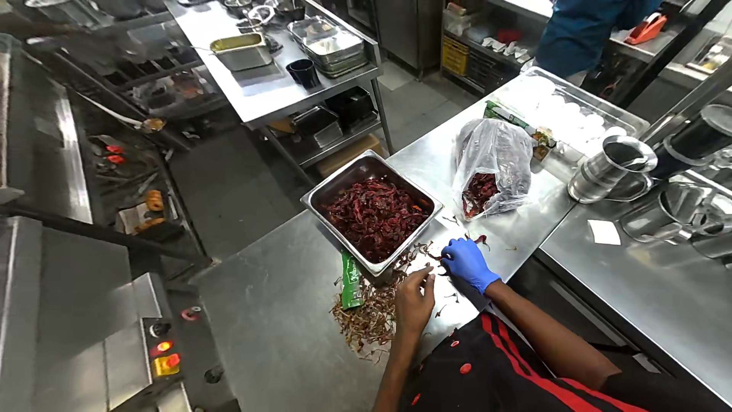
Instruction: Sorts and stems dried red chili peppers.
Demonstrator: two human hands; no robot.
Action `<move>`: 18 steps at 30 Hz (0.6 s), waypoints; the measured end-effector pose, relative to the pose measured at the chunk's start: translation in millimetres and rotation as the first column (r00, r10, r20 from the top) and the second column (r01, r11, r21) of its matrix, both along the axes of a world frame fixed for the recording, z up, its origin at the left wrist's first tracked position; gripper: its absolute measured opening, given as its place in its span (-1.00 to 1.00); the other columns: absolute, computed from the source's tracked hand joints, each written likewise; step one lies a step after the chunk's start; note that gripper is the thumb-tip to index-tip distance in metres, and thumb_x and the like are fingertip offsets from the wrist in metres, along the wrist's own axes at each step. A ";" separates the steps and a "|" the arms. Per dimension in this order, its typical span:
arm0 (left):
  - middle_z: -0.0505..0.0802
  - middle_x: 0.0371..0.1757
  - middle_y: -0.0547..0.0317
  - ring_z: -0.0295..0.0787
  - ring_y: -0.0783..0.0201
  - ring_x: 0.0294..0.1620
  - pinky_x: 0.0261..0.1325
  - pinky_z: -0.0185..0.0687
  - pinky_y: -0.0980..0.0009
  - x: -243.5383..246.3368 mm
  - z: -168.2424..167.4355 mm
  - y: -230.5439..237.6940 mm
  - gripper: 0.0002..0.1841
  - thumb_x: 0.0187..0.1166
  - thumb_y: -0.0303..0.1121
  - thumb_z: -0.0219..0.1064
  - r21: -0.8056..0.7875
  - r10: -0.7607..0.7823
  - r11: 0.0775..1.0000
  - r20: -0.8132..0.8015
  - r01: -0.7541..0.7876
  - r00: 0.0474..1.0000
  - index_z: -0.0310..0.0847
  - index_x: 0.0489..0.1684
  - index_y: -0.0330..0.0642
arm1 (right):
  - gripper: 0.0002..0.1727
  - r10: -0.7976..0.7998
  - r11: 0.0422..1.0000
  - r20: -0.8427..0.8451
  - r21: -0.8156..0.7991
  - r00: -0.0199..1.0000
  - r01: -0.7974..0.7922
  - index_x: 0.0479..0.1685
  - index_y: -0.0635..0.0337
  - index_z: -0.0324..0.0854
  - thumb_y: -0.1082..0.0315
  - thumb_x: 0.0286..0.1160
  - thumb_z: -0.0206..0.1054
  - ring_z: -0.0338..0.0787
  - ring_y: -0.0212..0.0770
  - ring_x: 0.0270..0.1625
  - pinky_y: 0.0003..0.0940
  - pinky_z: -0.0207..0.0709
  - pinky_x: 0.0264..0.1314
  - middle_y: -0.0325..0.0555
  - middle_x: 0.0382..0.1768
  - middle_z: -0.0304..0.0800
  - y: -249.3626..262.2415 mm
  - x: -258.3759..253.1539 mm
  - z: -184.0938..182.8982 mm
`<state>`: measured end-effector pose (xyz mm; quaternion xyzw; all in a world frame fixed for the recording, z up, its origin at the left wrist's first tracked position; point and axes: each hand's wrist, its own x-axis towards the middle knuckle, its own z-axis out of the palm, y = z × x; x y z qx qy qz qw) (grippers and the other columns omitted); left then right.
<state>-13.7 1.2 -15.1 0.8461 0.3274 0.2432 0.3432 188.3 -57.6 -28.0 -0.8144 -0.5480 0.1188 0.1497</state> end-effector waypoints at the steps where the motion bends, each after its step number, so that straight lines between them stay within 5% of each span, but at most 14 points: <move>1: 0.90 -0.06 0.40 0.82 0.46 -0.18 -0.05 0.83 0.28 -0.4 -1.2 0.0 -0.71 0.70 -0.17 0.27 0.004 -0.002 1.000 -0.002 0.002 1.000 0.80 0.25 0.11 | -0.85 -0.002 1.000 -0.002 0.023 1.000 0.002 -0.22 -0.02 0.83 0.17 0.43 0.41 0.77 0.01 -0.04 0.09 0.60 0.07 -0.09 -0.23 0.80 1.5 0.7 -0.8; 3: 0.90 -0.03 0.40 0.84 0.49 -0.16 -0.01 0.85 0.30 -1.0 -1.8 2.5 -0.72 0.70 -0.17 0.27 0.007 0.005 1.000 0.017 -0.005 1.000 0.80 0.23 0.08 | -0.84 -0.050 0.991 -0.072 0.121 0.996 0.059 -0.22 0.00 0.83 0.20 0.50 0.36 0.80 -0.05 -0.09 0.07 0.63 0.05 -0.14 -0.26 0.82 -1.0 4.5 1.6; 6: 0.90 -0.09 0.45 0.84 0.51 -0.19 -0.03 0.86 0.32 0.0 1.3 3.3 -0.75 0.70 -0.18 0.28 -0.071 0.016 0.997 0.068 -0.011 0.998 0.81 0.19 0.11 | -0.81 -0.122 0.958 -0.392 0.194 0.912 0.211 -0.12 -0.01 0.85 0.23 0.59 0.30 0.82 -0.22 -0.17 -0.05 0.71 -0.01 -0.23 -0.25 0.87 -13.2 11.5 23.4; 9: 0.94 -0.19 0.43 0.89 0.38 -0.24 -0.08 0.89 0.29 8.2 9.2 -2.3 -0.75 0.70 -0.15 0.31 -0.390 -0.010 0.918 0.156 0.070 0.988 0.81 0.19 0.14 | -0.80 -0.059 0.945 -0.769 0.162 0.637 0.284 -0.07 0.06 0.84 0.26 0.67 0.29 0.78 -0.26 -0.23 -0.23 0.68 -0.08 -0.18 -0.26 0.85 -27.7 9.7 55.7; 12: 0.94 -0.22 0.21 0.90 0.19 -0.31 -0.17 0.87 0.23 21.9 20.6 -13.7 -0.57 0.67 -0.14 0.38 -0.579 0.028 0.804 0.270 0.139 0.962 0.63 0.52 0.14 | -0.80 0.023 0.948 -0.882 0.168 0.470 0.269 -0.06 0.18 0.81 0.34 0.68 0.27 0.77 -0.21 -0.24 -0.28 0.68 -0.08 -0.09 -0.27 0.84 -37.7 -4.9 87.1; 15: 0.90 -0.31 0.15 0.84 0.16 -0.41 -0.31 0.83 0.25 28.8 27.7 -20.5 -0.68 0.62 -0.23 0.42 -0.513 0.142 0.853 0.404 0.096 0.904 0.74 0.30 0.04 | -0.81 0.048 0.959 -0.835 0.191 0.548 0.207 -0.03 0.10 0.82 0.30 0.70 0.28 0.78 -0.23 -0.26 -0.28 0.70 -0.12 -0.12 -0.28 0.85 -44.2 -20.1 102.7; 18: 0.91 -0.21 0.19 0.87 0.20 -0.32 -0.21 0.87 0.26 25.3 29.8 -15.1 -0.77 0.62 -0.31 0.44 -0.412 0.179 0.911 0.449 0.025 0.875 0.80 0.18 0.04 | -0.80 0.103 0.953 -0.718 0.269 0.688 0.138 0.04 -0.12 0.82 0.20 0.68 0.29 0.78 -0.28 -0.32 -0.28 0.70 -0.28 -0.27 -0.26 0.86 -50.9 -24.3 94.7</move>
